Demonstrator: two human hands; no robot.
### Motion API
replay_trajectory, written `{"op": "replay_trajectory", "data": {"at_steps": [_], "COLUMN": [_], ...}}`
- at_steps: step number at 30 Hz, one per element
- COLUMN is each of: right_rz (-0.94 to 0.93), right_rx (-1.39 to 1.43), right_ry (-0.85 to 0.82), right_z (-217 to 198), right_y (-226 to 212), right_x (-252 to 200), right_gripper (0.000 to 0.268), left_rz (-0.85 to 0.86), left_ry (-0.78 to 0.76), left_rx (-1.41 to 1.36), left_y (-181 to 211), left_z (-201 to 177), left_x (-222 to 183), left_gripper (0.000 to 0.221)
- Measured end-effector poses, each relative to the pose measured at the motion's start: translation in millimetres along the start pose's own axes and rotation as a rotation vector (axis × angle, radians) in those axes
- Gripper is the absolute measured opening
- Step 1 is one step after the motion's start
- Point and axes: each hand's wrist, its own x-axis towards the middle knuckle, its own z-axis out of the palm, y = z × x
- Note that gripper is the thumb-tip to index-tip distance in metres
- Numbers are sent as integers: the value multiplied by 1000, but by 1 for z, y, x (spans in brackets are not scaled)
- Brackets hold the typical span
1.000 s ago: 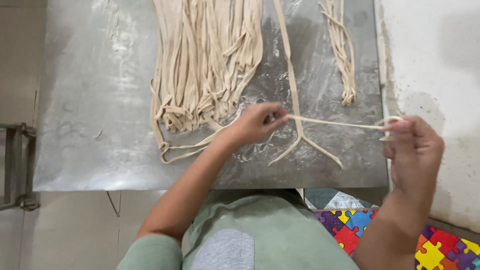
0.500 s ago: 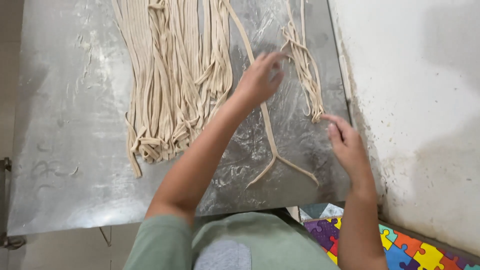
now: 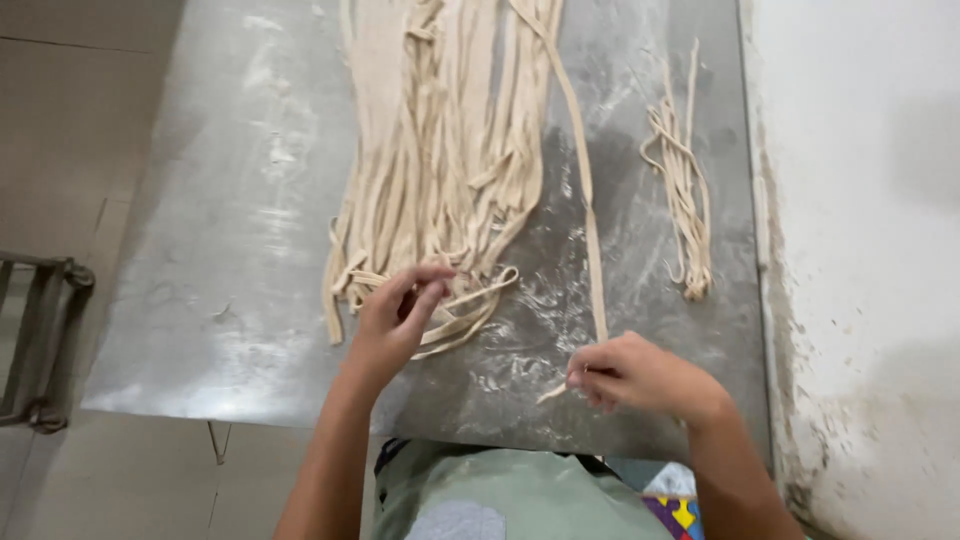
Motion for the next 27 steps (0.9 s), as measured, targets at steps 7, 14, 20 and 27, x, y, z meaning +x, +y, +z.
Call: {"op": "replay_trajectory", "data": {"at_steps": [7, 14, 20, 27], "right_rz": [132, -524, -432, -451], "right_rx": [-774, -695, -750, -876], "right_ry": [453, 596, 489, 607], "right_z": [-117, -34, 65, 88], "right_y": [-27, -38, 16, 39], "right_x": [76, 109, 124, 142], "right_gripper": [33, 15, 7, 13], "left_rz": [-123, -162, -106, -29], "left_ry": [84, 230, 383, 320], "left_rx": [21, 60, 188, 144], "left_y": [-2, -2, 18, 3], "left_z": [-30, -65, -94, -71], "left_x": [-54, -74, -78, -61], "left_gripper": [19, 20, 19, 17]}}
